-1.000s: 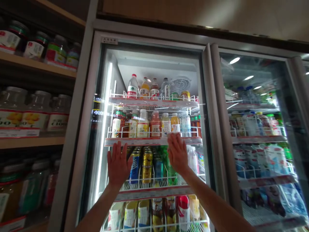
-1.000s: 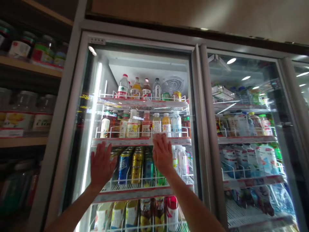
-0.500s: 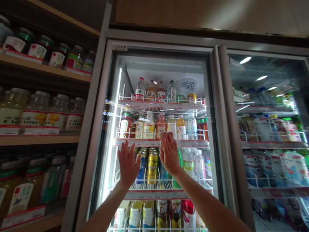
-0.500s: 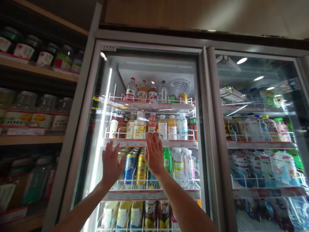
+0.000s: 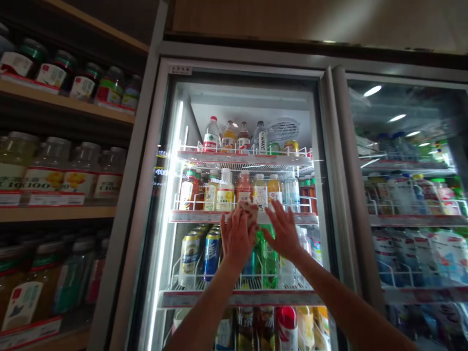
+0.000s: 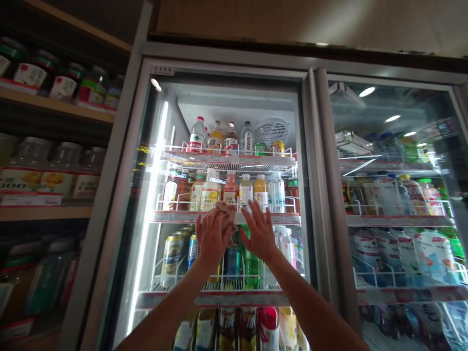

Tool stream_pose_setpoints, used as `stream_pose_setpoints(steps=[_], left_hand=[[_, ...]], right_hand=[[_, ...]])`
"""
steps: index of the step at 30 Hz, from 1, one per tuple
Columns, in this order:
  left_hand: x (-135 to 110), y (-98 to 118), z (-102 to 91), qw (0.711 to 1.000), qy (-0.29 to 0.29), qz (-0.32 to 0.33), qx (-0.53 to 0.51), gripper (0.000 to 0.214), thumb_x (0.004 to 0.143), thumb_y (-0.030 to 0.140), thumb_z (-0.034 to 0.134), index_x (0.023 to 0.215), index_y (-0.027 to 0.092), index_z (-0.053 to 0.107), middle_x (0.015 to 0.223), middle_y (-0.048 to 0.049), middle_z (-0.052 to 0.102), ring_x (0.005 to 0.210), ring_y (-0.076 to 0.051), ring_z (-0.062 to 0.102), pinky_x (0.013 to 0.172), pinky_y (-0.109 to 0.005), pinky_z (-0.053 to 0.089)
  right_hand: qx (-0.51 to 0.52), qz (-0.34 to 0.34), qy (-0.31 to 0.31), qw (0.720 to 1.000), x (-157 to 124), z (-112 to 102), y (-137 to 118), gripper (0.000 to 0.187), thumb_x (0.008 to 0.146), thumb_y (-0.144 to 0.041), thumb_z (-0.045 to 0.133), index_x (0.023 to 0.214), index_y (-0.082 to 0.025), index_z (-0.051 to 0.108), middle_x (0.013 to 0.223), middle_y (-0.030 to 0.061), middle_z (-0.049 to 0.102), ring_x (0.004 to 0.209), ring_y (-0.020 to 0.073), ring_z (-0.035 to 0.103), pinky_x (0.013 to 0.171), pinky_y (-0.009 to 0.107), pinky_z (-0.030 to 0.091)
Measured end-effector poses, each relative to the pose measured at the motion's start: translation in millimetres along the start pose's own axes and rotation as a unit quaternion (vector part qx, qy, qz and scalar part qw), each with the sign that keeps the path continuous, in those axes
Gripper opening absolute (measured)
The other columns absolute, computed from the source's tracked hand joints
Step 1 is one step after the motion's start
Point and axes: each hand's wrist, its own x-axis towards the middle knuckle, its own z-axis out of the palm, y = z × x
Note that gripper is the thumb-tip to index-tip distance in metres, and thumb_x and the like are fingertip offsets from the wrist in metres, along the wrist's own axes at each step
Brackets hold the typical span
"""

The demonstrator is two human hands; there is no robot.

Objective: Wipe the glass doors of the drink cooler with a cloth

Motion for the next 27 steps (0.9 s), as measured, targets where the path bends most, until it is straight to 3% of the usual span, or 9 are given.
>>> stream_pose_setpoints(steps=[4,6,8,12,14,16,18,22,27], left_hand=[[14.7,-56.3,-26.9,0.997,0.027,0.045,0.055,0.013,0.076,0.027,0.055,0.083,0.017,0.057,0.105,-0.0126,0.062,0.107,-0.028,0.053,0.099,-0.051,0.034],[20.8,-91.4,-41.1,0.994,0.067,-0.017,0.085,0.014,0.074,0.027,0.054,0.083,0.016,0.057,0.107,-0.0144,0.059,0.107,-0.03,0.052,0.095,-0.051,0.038],[23.1,-112.0,-47.4,0.99,0.108,-0.05,0.078,0.023,0.077,0.024,0.049,0.096,0.013,0.057,0.118,-0.0178,0.055,0.116,-0.031,0.048,0.097,-0.05,0.038],[10.6,-98.5,-35.6,0.997,0.063,0.027,0.044,0.046,0.086,0.018,0.037,0.131,0.011,0.039,0.137,-0.0179,0.043,0.136,-0.027,0.028,0.107,-0.047,0.031],[-0.2,-88.8,-29.9,0.996,0.029,0.069,0.057,0.051,0.088,0.02,0.037,0.139,0.014,0.031,0.142,-0.0156,0.04,0.139,-0.026,0.023,0.109,-0.046,0.028],[-7.3,-93.9,-32.5,0.994,-0.003,0.083,0.065,0.052,0.089,0.022,0.037,0.14,0.018,0.03,0.142,-0.0133,0.04,0.138,-0.025,0.025,0.109,-0.044,0.03],[-8.1,-111.3,-41.7,0.996,0.006,0.049,0.07,0.051,0.09,0.022,0.035,0.14,0.017,0.031,0.142,-0.0138,0.04,0.137,-0.025,0.028,0.108,-0.044,0.031],[-5.9,-131.3,-51.7,0.989,0.099,-0.053,0.096,0.054,0.09,0.024,0.033,0.142,0.01,0.026,0.145,-0.0206,0.032,0.139,-0.03,0.021,0.109,-0.05,0.026],[-15.3,-112.5,-43.5,0.991,-0.041,0.104,0.069,0.052,0.09,0.023,0.038,0.141,0.019,0.03,0.142,-0.0129,0.04,0.137,-0.026,0.027,0.108,-0.044,0.031]], right_hand=[[-0.092,0.058,0.004,0.994,-1.9,-2.0,17.4,0.056,0.09,-0.031,0.043,0.143,-0.026,0.027,0.152,0.0078,0.026,0.142,0.0271,0.017,0.112,0.054,0.015],[-0.101,0.051,-0.001,0.994,-1.7,-0.9,16.6,0.054,0.09,-0.031,0.042,0.142,-0.027,0.029,0.152,0.0066,0.027,0.142,0.0268,0.016,0.112,0.052,0.015],[-0.106,0.051,0.0,0.993,-1.6,-0.3,14.2,0.054,0.09,-0.031,0.042,0.142,-0.027,0.029,0.152,0.0066,0.026,0.142,0.0266,0.017,0.113,0.052,0.015],[-0.105,0.055,-0.003,0.993,-2.0,-1.3,13.3,0.053,0.09,-0.03,0.043,0.141,-0.027,0.03,0.152,0.0054,0.026,0.142,0.0261,0.017,0.113,0.05,0.015],[-0.104,0.05,-0.001,0.993,-2.3,-1.5,14.6,0.052,0.09,-0.03,0.042,0.141,-0.027,0.031,0.152,0.0052,0.027,0.142,0.0257,0.017,0.113,0.05,0.015],[-0.105,0.045,0.005,0.993,-2.5,-1.2,15.4,0.051,0.09,-0.029,0.042,0.14,-0.026,0.032,0.152,0.0055,0.027,0.142,0.0251,0.017,0.113,0.05,0.014],[-0.105,0.044,0.011,0.993,-2.5,-0.6,15.2,0.05,0.09,-0.028,0.042,0.139,-0.025,0.035,0.152,0.006,0.028,0.142,0.0248,0.017,0.113,0.049,0.014],[-0.105,0.051,0.006,0.993,-2.7,-0.6,13.6,0.047,0.089,-0.027,0.043,0.136,-0.023,0.04,0.151,0.007,0.028,0.142,0.0251,0.017,0.113,0.049,0.013],[-0.097,0.05,0.005,0.994,-3.5,-2.1,14.2,0.045,0.09,-0.025,0.04,0.135,-0.024,0.04,0.149,0.0066,0.033,0.142,0.0233,0.018,0.113,0.048,0.015]])
